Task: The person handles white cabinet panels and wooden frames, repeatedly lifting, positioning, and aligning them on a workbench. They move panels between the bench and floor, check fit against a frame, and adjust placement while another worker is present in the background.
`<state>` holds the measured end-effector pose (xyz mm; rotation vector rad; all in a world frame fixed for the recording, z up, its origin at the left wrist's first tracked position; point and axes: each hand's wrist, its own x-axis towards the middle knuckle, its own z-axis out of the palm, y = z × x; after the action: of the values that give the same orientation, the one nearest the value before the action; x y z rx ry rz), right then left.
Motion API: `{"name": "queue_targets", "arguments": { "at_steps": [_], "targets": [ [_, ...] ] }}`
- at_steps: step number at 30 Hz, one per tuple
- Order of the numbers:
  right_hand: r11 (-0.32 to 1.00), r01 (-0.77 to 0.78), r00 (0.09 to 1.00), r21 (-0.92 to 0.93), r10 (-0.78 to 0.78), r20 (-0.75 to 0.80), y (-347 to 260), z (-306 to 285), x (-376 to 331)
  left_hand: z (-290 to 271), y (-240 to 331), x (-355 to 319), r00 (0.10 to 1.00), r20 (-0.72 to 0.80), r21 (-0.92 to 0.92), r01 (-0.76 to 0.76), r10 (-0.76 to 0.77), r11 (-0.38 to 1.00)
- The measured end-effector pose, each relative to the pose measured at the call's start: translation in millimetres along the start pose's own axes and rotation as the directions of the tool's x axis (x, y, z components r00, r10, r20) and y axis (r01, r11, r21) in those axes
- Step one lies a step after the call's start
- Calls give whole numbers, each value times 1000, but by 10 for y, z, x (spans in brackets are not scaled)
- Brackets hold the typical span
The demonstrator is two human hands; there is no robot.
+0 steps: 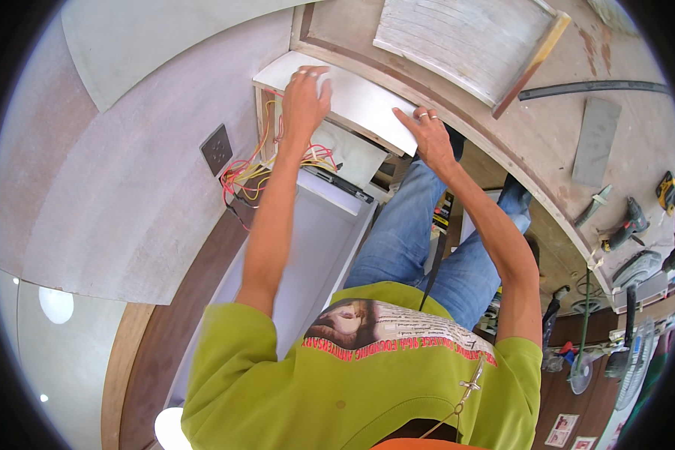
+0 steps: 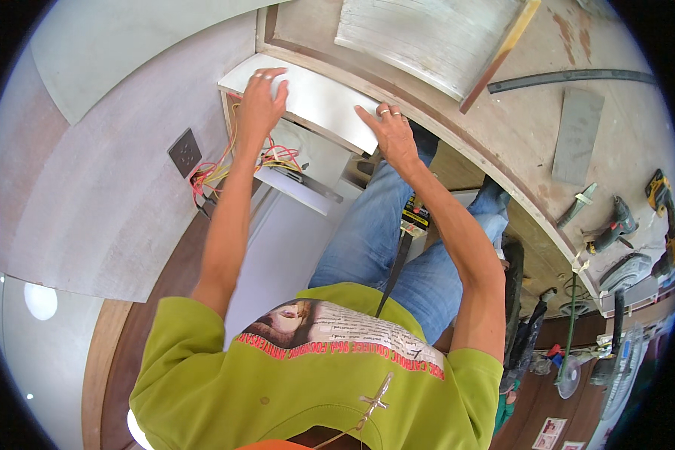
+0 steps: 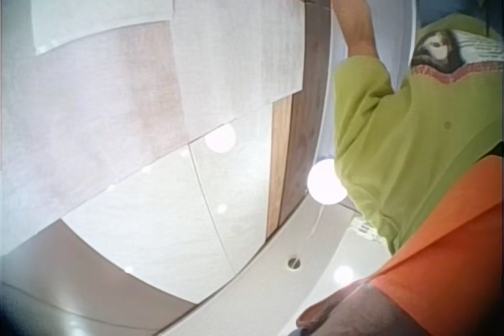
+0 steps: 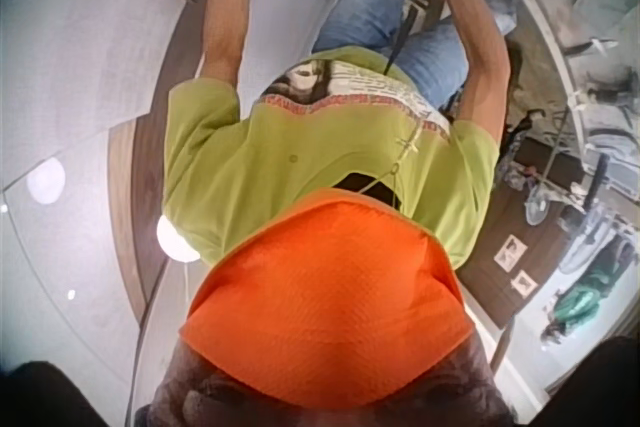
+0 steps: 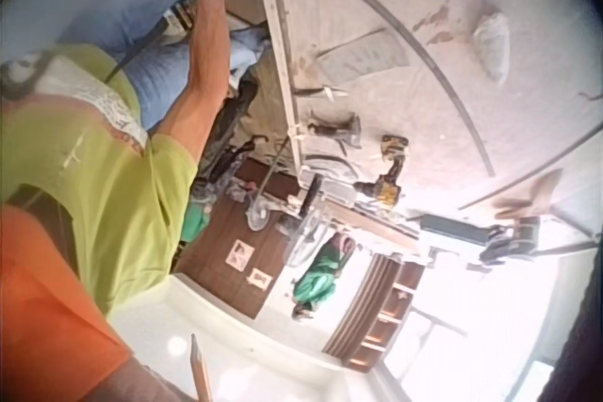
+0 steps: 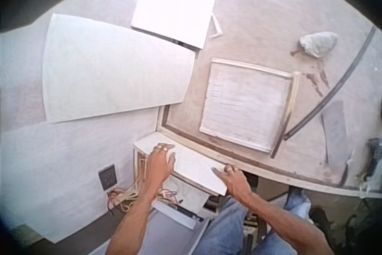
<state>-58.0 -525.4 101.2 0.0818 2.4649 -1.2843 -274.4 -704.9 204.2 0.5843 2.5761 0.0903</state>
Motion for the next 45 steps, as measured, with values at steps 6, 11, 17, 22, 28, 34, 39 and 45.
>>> {"name": "queue_targets", "arguments": {
  "at_steps": [6, 11, 17, 22, 28, 34, 39, 45],
  "targets": [
    [1000, 18, 998, -17, -19, -61, 1, 24, -28, 346, -277, 310, 791, 612, 246, -191, 0, 950],
    [999, -10, 998, -32, 8, -66, 8, 32, -25, 405, -327, 441, 648, 754, 264, -150, -107, 953],
    [999, -2, 998, -35, 0, -63, 37, -32, -73, 523, -146, 523, 614, 750, 410, -140, -246, 902],
    [805, -168, 956, 569, 273, -104, 265, 22, -313, 568, -116, 532, 597, 745, 453, -127, -297, 882],
    [-119, -410, 731, 904, 550, 404, 340, 669, -372, 636, -93, 475, 580, 749, 477, -139, -320, 868],
    [-135, -388, 656, 912, 655, 376, 36, 771, -3, 616, -61, 485, 591, 730, 522, -158, -343, 838],
    [-137, -356, 662, 924, 662, 353, -9, 639, 86, 636, -110, 501, 600, 728, 518, -163, -332, 840],
    [-130, -360, 681, 924, 641, 355, 45, 833, 58, 632, -140, 493, 607, 733, 512, -196, -307, 837]
  ]
}}
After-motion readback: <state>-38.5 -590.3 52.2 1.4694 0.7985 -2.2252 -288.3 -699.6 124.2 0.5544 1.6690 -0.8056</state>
